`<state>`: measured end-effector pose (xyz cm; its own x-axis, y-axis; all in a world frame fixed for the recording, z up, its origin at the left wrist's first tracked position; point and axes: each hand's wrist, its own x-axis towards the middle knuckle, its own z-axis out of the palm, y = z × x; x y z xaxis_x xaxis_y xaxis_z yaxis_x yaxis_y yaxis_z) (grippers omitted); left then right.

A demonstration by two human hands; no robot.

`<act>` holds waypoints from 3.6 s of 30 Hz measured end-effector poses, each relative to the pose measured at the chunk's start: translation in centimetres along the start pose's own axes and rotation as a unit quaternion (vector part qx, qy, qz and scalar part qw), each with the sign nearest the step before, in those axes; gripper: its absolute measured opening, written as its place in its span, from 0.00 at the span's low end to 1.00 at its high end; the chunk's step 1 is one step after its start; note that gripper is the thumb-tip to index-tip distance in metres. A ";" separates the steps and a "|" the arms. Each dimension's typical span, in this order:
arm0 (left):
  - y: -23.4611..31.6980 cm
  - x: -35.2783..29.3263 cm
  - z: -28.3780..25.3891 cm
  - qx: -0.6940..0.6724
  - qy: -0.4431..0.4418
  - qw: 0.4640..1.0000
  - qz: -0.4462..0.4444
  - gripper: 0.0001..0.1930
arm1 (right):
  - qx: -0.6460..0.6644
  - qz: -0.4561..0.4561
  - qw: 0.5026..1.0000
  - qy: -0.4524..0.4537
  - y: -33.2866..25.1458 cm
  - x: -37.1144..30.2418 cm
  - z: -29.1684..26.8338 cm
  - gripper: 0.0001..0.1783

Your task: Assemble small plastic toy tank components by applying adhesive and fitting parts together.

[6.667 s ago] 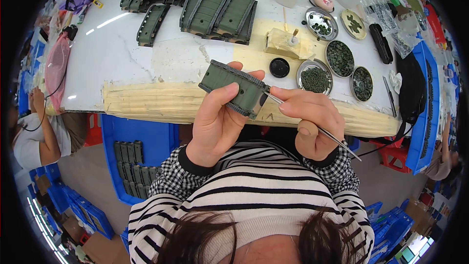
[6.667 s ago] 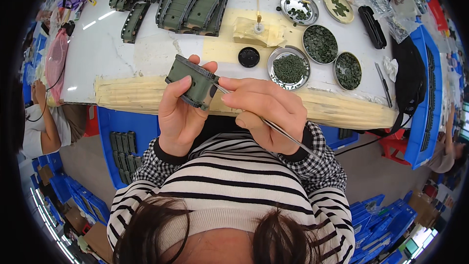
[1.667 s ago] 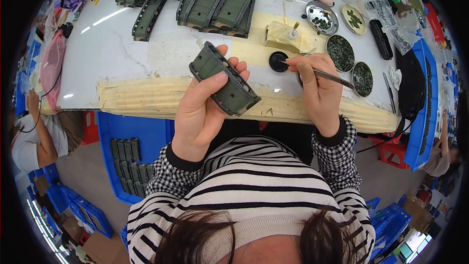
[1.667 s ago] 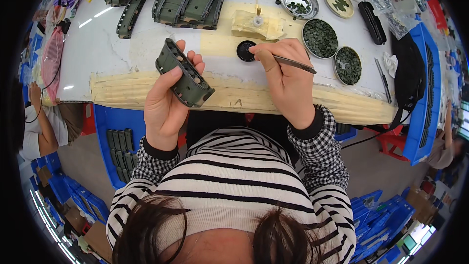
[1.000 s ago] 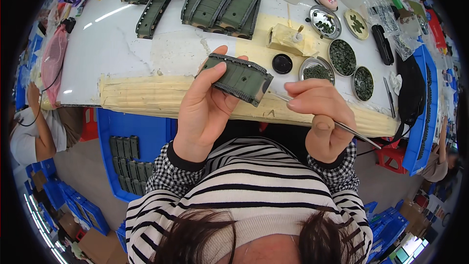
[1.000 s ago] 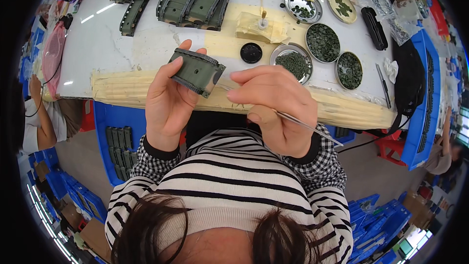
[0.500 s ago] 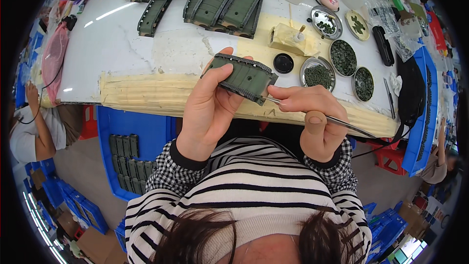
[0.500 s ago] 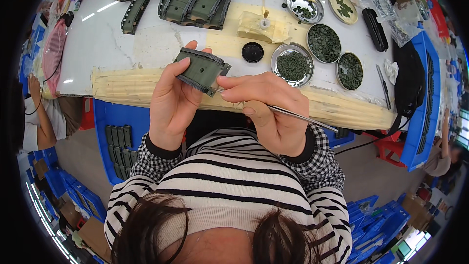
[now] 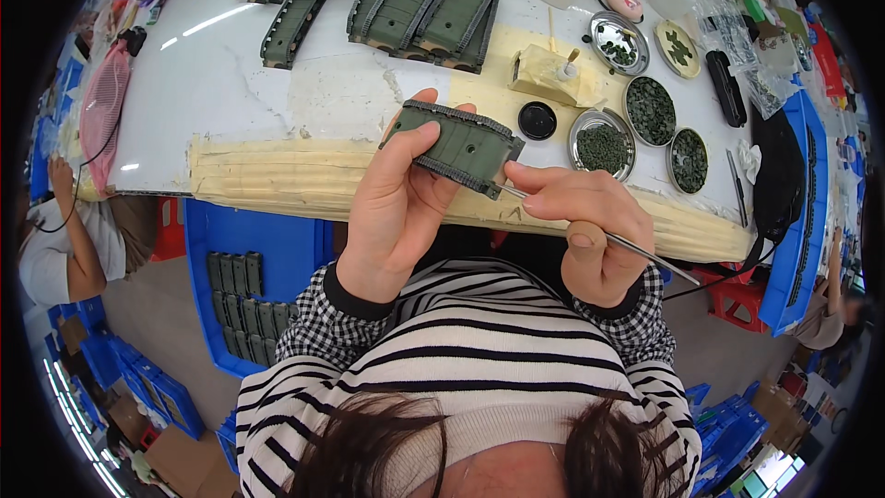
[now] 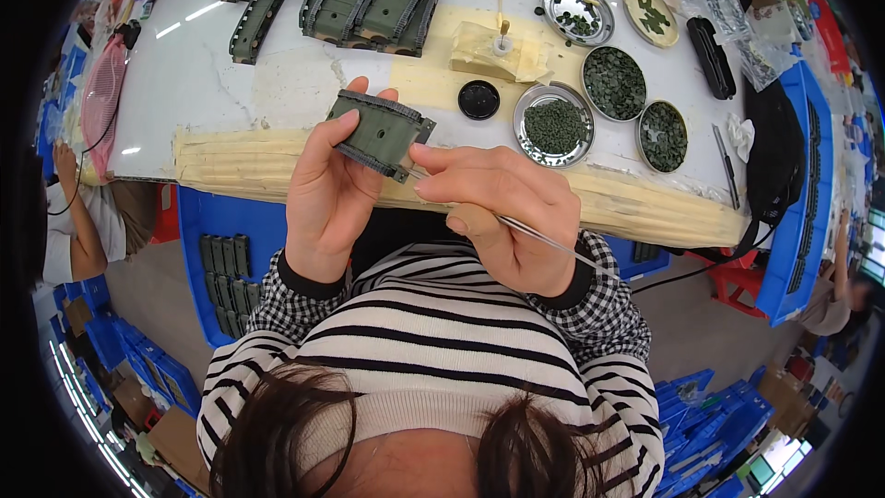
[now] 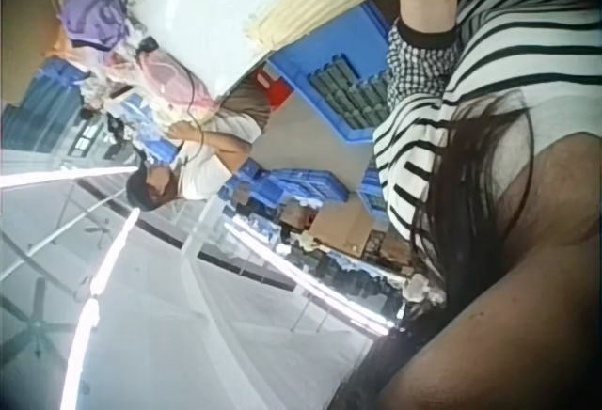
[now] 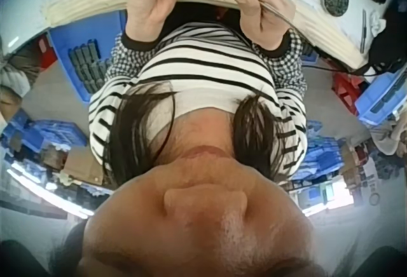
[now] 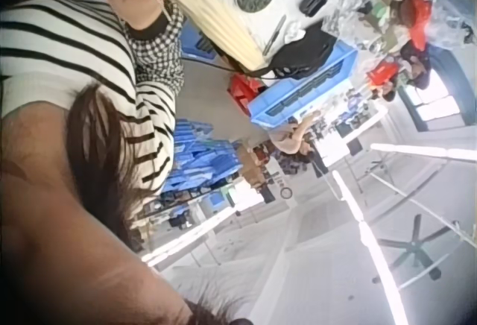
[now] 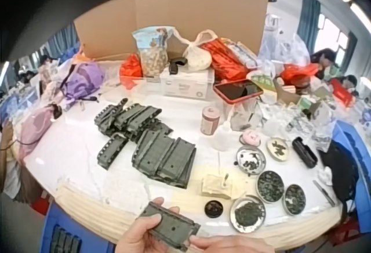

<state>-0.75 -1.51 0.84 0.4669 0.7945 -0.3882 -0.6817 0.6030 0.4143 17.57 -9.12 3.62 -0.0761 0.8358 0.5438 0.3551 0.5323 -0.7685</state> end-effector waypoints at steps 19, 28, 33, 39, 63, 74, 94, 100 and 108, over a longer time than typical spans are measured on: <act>-0.3 -0.2 0.4 0.010 -0.034 0.999 0.013 0.24 | -0.005 -0.028 1.000 -0.007 -0.5 -0.1 -0.3 0.14; -0.3 -0.2 0.4 0.014 -0.038 0.999 0.014 0.23 | -0.007 -0.021 1.000 -0.013 -0.8 0.0 -0.4 0.13; -0.3 -0.3 0.3 0.020 -0.042 0.999 0.012 0.23 | 0.002 -0.027 1.000 0.004 -0.7 -0.2 -0.2 0.11; 0.2 -0.2 0.1 -0.015 -0.062 0.998 -0.006 0.25 | 0.075 0.009 0.995 0.071 -0.3 -0.9 -0.5 0.21; -0.1 0.6 0.5 -0.394 -0.181 0.879 -0.200 0.32 | 0.117 -0.012 0.984 0.132 -0.7 -0.7 0.3 0.16; -0.6 0.3 0.3 -0.382 -0.181 0.881 -0.213 0.29 | 0.026 -0.045 0.997 0.063 -0.2 -0.5 -0.9 0.15; -1.2 -1.0 0.7 -0.153 -0.134 0.976 -0.077 0.27 | -0.215 -0.133 0.966 -0.063 -3.5 3.9 -3.2 0.21; -1.3 -1.0 0.4 -0.125 -0.138 0.982 -0.041 0.26 | -0.225 -0.160 0.959 -0.064 -3.1 4.1 -3.1 0.20; -1.2 -1.0 0.4 -0.121 -0.135 0.983 -0.030 0.26 | -0.235 -0.169 0.955 -0.071 -3.0 4.3 -3.0 0.19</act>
<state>-0.15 -3.04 1.11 0.6202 0.7681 -0.1593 -0.7476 0.6403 0.1765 19.01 -7.56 9.27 -0.3742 0.6549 0.6565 0.6645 0.6832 -0.3028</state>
